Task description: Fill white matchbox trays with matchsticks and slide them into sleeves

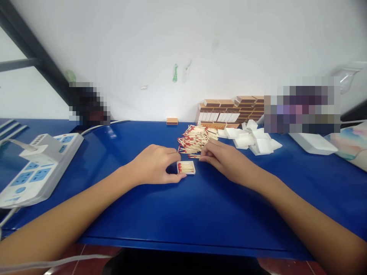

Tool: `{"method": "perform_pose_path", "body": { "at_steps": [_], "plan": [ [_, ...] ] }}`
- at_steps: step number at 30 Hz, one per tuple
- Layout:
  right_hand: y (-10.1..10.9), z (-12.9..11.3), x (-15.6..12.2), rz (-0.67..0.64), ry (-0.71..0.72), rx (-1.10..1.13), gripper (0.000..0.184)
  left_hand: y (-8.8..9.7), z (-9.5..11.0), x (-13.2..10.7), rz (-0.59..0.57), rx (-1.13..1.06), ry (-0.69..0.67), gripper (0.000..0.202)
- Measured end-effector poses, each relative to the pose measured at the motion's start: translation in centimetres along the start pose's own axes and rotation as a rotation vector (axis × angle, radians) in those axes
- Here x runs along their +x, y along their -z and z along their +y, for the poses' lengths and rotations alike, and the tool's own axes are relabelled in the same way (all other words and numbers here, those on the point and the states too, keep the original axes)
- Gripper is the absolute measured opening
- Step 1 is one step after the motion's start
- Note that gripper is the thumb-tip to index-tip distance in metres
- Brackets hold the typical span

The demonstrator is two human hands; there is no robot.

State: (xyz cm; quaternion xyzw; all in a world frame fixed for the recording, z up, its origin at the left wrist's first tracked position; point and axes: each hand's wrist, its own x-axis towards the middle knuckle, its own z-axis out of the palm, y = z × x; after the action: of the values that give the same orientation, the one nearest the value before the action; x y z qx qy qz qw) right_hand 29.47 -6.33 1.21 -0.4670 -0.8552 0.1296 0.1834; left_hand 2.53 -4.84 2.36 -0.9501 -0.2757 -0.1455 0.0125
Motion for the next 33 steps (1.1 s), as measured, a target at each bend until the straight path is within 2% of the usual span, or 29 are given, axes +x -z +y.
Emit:
{"method": "perform_pose_path", "body": {
  "at_steps": [6, 12, 18, 21, 28, 33],
  "plan": [
    [-0.3, -1.3, -0.1, -0.035, 0.011, 0.049, 0.011, -0.4, 0.3, 0.0, -0.002, 0.017, -0.014, 0.036],
    [-0.8, -2.6, -0.4, -0.007, 0.072, 0.056, 0.011, -0.7, 0.4, 0.1, -0.022, -0.003, -0.013, 0.038],
    [-0.1, 0.0, -0.3, 0.071, -0.019, -0.048, 0.014, -0.6, 0.5, 0.0, -0.019, 0.001, -0.025, 0.037],
    [-0.3, 1.1, -0.1, 0.015, -0.063, -0.051, 0.014, -0.5, 0.5, -0.1, -0.021, 0.006, -0.026, 0.037],
    [0.1, 1.5, -0.1, -0.022, -0.064, -0.032, 0.009, -0.4, 0.5, 0.0, 0.000, 0.030, -0.040, 0.038],
    [0.4, 2.3, -0.1, -0.103, -0.108, -0.024, 0.014, -0.5, 0.5, 0.0, 0.011, 0.037, -0.048, 0.037]
  ]
}}
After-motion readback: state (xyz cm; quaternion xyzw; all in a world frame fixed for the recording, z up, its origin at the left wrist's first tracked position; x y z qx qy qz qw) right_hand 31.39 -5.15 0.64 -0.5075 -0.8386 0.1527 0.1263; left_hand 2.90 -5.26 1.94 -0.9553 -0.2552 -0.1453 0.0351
